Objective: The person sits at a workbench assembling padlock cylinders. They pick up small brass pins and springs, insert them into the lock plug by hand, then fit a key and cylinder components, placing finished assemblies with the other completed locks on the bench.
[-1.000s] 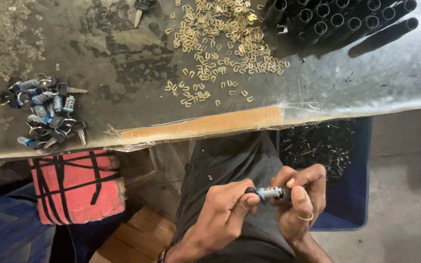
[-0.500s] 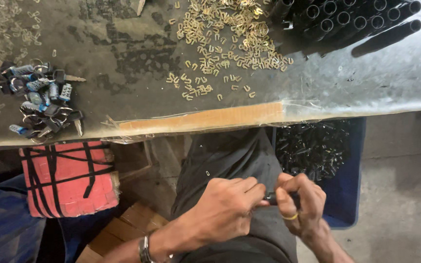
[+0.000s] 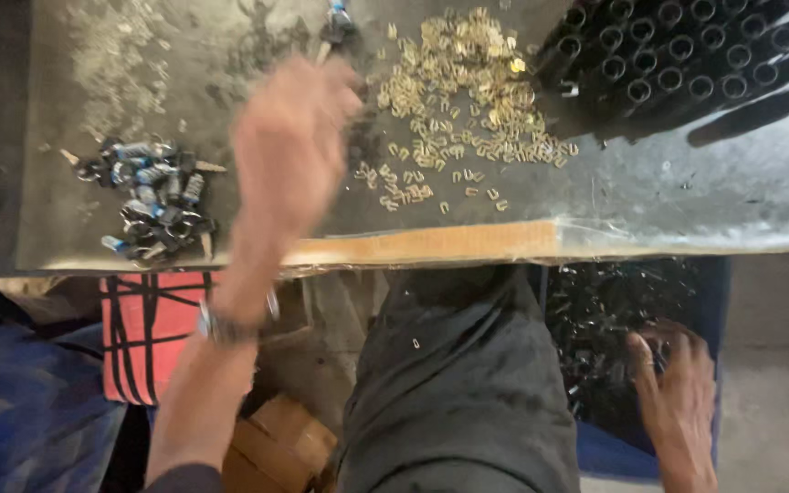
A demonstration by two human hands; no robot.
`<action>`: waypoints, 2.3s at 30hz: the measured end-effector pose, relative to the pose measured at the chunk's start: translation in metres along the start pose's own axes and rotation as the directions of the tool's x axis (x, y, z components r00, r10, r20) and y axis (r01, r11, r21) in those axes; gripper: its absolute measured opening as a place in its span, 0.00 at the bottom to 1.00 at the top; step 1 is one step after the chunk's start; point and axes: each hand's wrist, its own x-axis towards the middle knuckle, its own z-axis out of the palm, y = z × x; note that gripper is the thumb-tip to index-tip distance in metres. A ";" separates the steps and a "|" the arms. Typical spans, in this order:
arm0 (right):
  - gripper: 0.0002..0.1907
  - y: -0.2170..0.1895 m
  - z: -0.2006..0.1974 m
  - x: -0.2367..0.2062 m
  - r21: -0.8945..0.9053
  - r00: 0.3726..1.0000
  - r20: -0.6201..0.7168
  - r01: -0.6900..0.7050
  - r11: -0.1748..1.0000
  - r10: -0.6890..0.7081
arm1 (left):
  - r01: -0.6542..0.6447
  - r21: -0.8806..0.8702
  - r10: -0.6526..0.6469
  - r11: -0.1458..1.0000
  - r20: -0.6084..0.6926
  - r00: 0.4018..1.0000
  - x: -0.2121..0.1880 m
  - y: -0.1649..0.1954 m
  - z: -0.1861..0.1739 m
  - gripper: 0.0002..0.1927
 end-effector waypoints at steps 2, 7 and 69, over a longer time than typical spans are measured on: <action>0.17 -0.009 0.000 0.007 0.161 0.999 -0.031 -0.003 0.987 0.009 | 0.045 0.081 -0.042 0.996 -0.039 0.998 0.026 -0.041 0.012 0.13; 0.15 -0.079 -0.001 0.016 0.567 0.991 0.112 -0.126 0.814 0.076 | -0.099 0.262 0.091 0.960 0.045 0.995 0.057 -0.069 0.049 0.19; 0.17 -0.130 -0.007 0.004 0.744 0.795 0.601 -0.595 -0.304 -0.084 | 0.559 -0.775 -0.307 0.293 0.477 0.823 -0.112 0.159 0.011 0.05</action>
